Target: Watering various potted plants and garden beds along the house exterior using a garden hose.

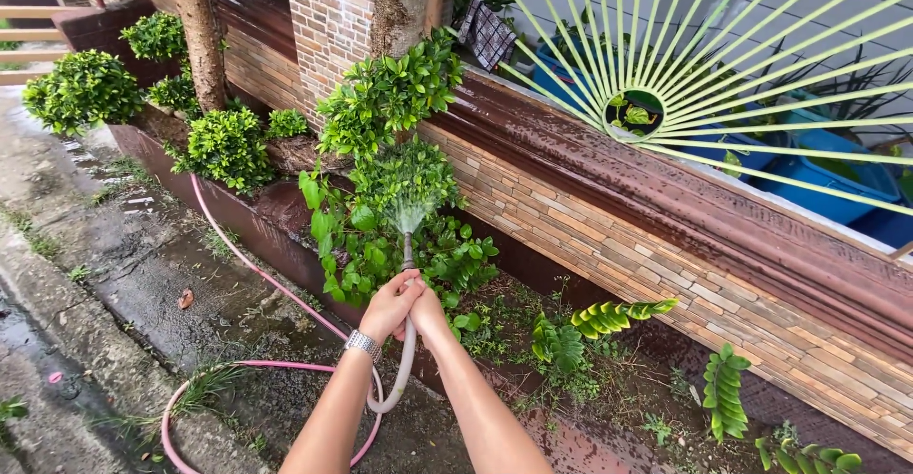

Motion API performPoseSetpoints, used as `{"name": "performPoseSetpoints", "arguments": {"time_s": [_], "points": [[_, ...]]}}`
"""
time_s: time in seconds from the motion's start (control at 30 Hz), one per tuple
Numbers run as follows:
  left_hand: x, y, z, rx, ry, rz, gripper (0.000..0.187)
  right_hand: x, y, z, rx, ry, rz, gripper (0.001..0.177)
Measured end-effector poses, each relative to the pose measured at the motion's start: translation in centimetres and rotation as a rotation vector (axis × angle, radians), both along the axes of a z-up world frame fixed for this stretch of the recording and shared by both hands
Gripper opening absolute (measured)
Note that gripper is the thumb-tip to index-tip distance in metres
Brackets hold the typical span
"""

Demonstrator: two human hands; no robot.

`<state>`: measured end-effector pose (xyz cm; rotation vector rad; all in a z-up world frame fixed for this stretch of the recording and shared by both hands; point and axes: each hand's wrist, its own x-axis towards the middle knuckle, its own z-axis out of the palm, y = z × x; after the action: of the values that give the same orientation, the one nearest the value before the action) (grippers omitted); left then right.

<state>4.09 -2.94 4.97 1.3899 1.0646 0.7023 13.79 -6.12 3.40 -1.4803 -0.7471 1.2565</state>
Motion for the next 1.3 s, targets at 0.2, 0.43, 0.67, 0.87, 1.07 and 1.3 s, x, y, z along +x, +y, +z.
{"name": "performPoseSetpoints", "arguments": {"time_s": [0.2,0.43,0.67,0.87,1.07,1.3], "points": [[-0.2,0.1,-0.3,0.025,-0.004,0.034,0.046,0.0,0.1,-0.9,0.073,-0.022,0.021,0.035],[-1.2,-0.6,0.9,0.058,0.056,0.06,0.044,-0.6,-0.2,-0.3,0.054,0.024,0.027,0.043],[-1.7,-0.2,0.1,0.129,0.085,0.071,0.042,-1.3,-0.9,1.0,0.096,-0.045,0.049,0.034],[-2.2,-0.3,0.8,0.108,0.064,0.091,0.04,-1.9,-0.8,1.2,0.134,-0.045,0.05,0.028],[-2.7,0.4,0.0,0.118,0.053,0.1,0.038,-2.5,-0.2,0.6,0.117,-0.049,0.042,0.028],[-3.0,2.4,-1.1,0.161,0.004,0.106,0.035,-3.2,1.0,0.7,0.113,-0.05,0.042,0.028]]}}
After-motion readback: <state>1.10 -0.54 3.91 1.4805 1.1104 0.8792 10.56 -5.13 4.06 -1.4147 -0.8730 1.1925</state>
